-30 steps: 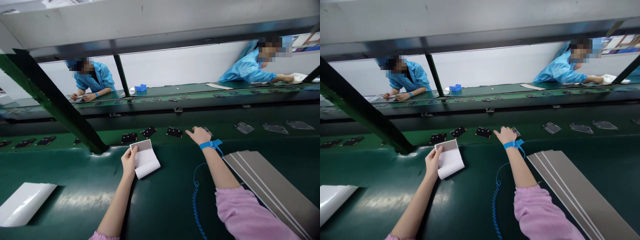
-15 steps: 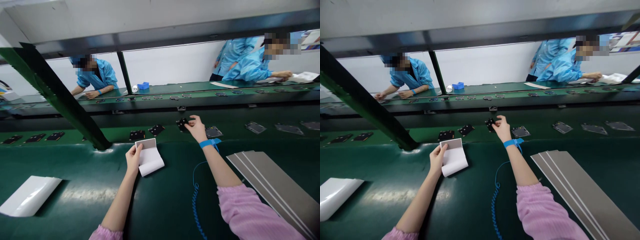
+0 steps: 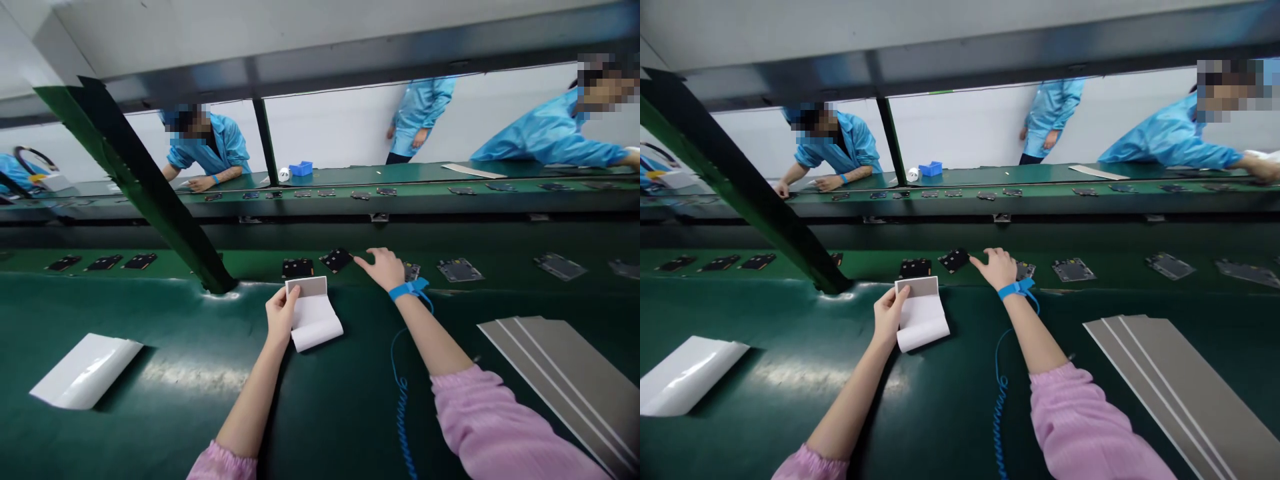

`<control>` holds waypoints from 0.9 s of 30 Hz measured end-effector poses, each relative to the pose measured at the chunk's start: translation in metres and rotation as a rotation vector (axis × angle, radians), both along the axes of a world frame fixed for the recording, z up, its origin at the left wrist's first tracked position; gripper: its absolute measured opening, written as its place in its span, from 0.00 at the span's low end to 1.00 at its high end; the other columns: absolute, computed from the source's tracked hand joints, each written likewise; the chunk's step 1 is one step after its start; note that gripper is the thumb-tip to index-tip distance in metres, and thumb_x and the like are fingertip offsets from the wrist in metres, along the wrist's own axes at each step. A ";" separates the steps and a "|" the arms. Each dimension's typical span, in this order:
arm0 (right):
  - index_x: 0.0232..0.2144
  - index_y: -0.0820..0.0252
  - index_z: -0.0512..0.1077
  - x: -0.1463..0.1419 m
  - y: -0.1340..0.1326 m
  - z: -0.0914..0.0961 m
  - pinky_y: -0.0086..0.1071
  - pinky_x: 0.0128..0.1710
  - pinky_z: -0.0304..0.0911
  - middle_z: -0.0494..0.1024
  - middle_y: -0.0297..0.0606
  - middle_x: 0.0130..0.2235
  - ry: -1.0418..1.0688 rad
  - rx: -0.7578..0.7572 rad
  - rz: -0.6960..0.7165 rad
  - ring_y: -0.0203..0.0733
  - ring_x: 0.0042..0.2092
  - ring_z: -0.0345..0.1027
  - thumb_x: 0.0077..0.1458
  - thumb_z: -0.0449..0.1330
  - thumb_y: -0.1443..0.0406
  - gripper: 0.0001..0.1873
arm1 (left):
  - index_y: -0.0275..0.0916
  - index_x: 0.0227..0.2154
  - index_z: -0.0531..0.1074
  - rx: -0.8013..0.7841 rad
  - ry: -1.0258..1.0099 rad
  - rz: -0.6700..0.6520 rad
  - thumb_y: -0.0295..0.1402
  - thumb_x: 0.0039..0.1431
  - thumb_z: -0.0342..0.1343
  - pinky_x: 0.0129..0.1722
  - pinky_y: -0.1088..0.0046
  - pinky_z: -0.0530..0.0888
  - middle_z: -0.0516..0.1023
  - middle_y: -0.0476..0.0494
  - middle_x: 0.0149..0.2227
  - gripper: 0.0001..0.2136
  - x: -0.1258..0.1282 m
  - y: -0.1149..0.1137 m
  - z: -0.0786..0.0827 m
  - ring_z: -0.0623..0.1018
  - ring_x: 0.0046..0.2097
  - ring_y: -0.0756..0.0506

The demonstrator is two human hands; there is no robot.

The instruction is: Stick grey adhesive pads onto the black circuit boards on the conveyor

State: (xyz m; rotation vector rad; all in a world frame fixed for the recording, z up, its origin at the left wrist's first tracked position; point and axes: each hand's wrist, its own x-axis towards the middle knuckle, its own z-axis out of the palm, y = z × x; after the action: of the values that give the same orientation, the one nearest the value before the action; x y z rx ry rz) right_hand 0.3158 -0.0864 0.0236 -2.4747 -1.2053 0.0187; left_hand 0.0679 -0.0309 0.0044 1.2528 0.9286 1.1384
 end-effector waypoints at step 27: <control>0.44 0.57 0.72 -0.050 0.011 0.016 0.44 0.47 0.69 0.77 0.44 0.46 0.794 0.256 0.690 0.48 0.47 0.72 0.45 0.65 0.55 0.23 | 0.38 0.38 0.75 0.058 -0.089 -0.081 0.44 0.50 0.62 0.34 0.76 0.71 0.78 0.44 0.36 0.17 -0.004 -0.001 -0.004 0.76 0.36 0.47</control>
State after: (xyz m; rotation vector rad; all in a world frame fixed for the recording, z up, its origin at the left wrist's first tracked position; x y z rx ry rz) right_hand 0.2654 -0.0759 0.0394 -1.4668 -1.4595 0.8722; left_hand 0.0639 -0.0315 0.0002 1.2651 0.7773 1.1545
